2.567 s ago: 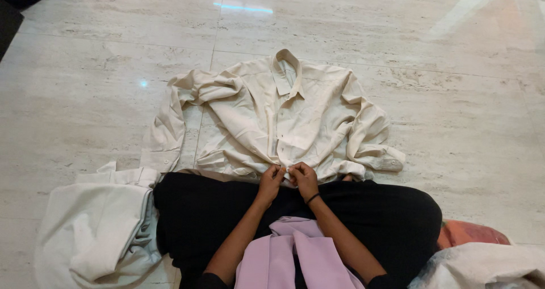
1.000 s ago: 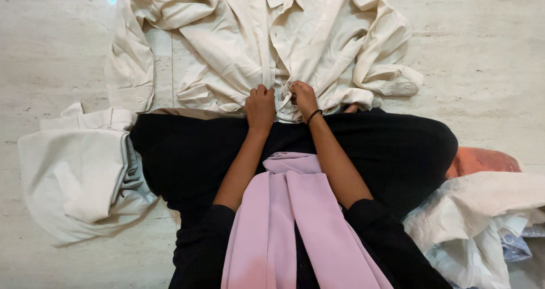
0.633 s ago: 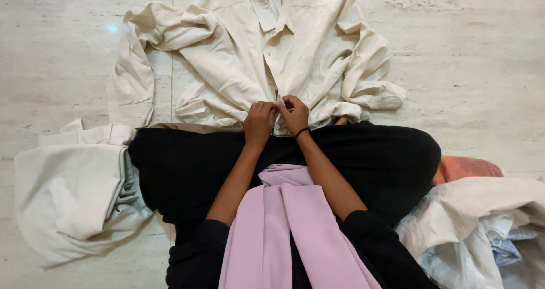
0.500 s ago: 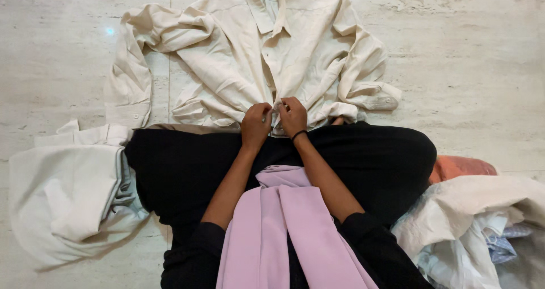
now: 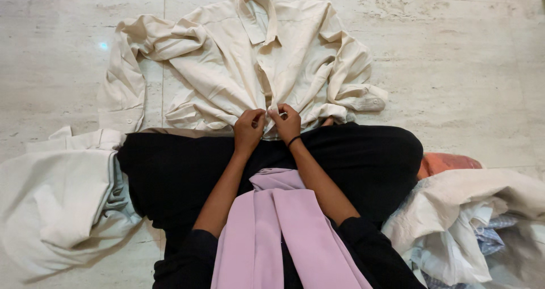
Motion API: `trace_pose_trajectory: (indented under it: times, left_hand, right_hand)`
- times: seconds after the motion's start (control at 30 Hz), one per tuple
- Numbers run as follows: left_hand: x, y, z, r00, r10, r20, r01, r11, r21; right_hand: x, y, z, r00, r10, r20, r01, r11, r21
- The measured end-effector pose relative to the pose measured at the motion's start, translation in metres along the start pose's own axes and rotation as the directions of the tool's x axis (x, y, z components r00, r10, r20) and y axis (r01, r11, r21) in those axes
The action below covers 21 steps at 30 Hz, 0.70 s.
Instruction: The person buttons a long-sleeved shirt while sitting on the floor, handling the garment and working through the buttons sequentially.
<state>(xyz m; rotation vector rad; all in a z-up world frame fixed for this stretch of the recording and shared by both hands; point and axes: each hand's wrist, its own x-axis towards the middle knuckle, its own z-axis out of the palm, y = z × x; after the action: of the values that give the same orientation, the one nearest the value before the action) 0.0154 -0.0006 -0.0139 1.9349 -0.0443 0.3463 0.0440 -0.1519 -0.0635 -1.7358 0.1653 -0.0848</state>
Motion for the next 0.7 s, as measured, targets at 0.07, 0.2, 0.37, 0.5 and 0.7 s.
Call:
trace_pose_trajectory:
  times: [0.07,0.2,0.37,0.5,0.7]
  left_hand:
    - [-0.002,-0.003,0.000,1.000,-0.031,0.000,0.031,0.999,-0.028]
    - [-0.002,-0.010,-0.002,0.995,-0.100,0.007,0.100,0.989,-0.106]
    - [-0.004,-0.015,0.001,0.976,-0.205,0.070,0.215,0.959,-0.184]
    - [-0.006,-0.021,0.006,0.974,-0.192,0.120,0.212,0.960,-0.184]
    - [-0.005,-0.040,0.005,0.913,-0.285,0.292,0.377,0.862,-0.338]
  right_hand:
    - [-0.002,-0.002,0.002,1.000,-0.006,-0.021,0.006,1.000,-0.015]
    - [-0.005,-0.005,-0.002,0.998,-0.021,-0.067,0.019,1.000,-0.022]
    - [-0.011,0.001,-0.012,0.999,-0.001,-0.036,-0.001,0.999,-0.043]
    - [-0.006,0.019,-0.007,0.998,0.038,0.057,-0.040,0.999,0.034]
    - [0.002,0.043,-0.009,0.979,0.054,0.198,-0.068,0.996,0.064]
